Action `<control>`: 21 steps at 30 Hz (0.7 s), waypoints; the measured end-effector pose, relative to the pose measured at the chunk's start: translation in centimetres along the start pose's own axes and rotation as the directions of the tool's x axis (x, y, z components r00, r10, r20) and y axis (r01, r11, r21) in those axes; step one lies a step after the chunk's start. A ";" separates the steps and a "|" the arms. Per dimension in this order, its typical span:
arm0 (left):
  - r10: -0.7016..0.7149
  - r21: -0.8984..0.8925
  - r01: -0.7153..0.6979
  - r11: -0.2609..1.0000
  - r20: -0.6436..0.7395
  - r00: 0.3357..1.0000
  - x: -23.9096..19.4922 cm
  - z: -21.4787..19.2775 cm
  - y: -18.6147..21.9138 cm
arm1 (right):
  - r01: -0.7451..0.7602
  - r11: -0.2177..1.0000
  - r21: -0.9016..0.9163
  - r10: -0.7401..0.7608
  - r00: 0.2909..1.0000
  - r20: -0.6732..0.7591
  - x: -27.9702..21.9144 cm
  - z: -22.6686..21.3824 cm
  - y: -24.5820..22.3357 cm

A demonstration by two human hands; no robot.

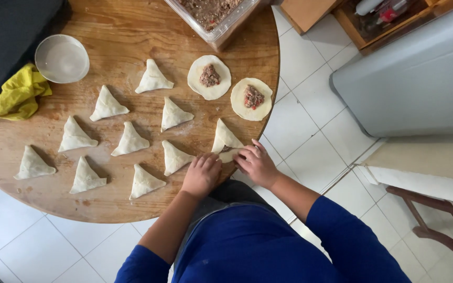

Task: Folding round dough wrappers filled with meat into triangular samosas on a wooden table.

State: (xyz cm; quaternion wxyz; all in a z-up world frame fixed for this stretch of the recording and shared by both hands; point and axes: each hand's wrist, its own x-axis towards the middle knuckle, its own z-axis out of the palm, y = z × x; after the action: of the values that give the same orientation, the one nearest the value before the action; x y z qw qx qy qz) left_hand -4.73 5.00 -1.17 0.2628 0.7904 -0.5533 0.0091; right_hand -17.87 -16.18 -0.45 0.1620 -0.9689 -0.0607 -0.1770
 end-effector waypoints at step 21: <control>-0.104 -0.066 0.103 0.992 -0.007 0.995 2.5 0.4 -0.7 | 0.146 0.984 0.105 -0.157 0.983 0.100 3.3 1.7 2.3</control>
State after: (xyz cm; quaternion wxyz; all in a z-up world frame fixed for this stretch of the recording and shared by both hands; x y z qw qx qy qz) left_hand -3.24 2.80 -1.04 0.2915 0.8090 -0.5102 -0.0186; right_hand -13.90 -17.59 -1.43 0.1913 -0.9606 -0.1514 -0.1331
